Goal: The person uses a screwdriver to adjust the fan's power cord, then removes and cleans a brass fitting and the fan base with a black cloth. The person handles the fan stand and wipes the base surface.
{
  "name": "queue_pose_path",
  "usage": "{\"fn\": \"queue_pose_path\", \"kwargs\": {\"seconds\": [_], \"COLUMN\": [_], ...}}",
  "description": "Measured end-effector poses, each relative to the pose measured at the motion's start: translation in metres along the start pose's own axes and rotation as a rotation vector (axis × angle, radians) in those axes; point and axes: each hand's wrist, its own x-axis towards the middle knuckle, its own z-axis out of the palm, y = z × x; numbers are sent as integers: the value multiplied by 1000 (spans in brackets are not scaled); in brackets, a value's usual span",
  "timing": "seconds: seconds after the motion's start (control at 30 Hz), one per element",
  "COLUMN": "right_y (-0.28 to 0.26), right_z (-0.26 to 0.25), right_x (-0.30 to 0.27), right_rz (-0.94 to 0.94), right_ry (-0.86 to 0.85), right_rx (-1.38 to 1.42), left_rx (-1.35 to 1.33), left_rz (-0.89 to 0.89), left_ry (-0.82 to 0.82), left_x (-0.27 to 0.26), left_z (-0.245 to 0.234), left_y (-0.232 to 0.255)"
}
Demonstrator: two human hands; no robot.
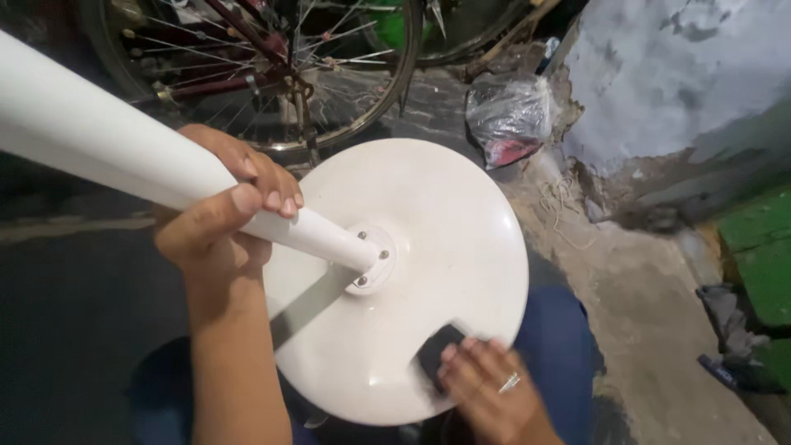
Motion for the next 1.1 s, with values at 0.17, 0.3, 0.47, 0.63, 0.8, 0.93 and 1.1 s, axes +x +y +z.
{"fn": "queue_pose_path", "kwargs": {"seconds": [0.17,0.3,0.47,0.63,0.8,0.93,1.1], "right_y": [20,40,33,8,-12,-19,-30], "right_z": [-2,-16,-6,14,28,35,37], "right_x": [-4,20,44,41,30,22,10], "right_rz": [61,519,972,908,855,832,876], "right_ry": [-28,183,390,558,594,609,546], "right_rx": [-7,213,682,666,514,429,419], "left_rx": [-53,-116,-144,37,308,441,401], "left_rz": [-17,-12,-32,64,193,231,209], "left_ry": [-85,-120,-101,8,389,671,693], "left_x": [3,3,2,8,14,22,25], "left_z": [-9,-14,-16,-7,11,26,33], "left_y": [0,-2,1,-1,-8,-17,-18]}}
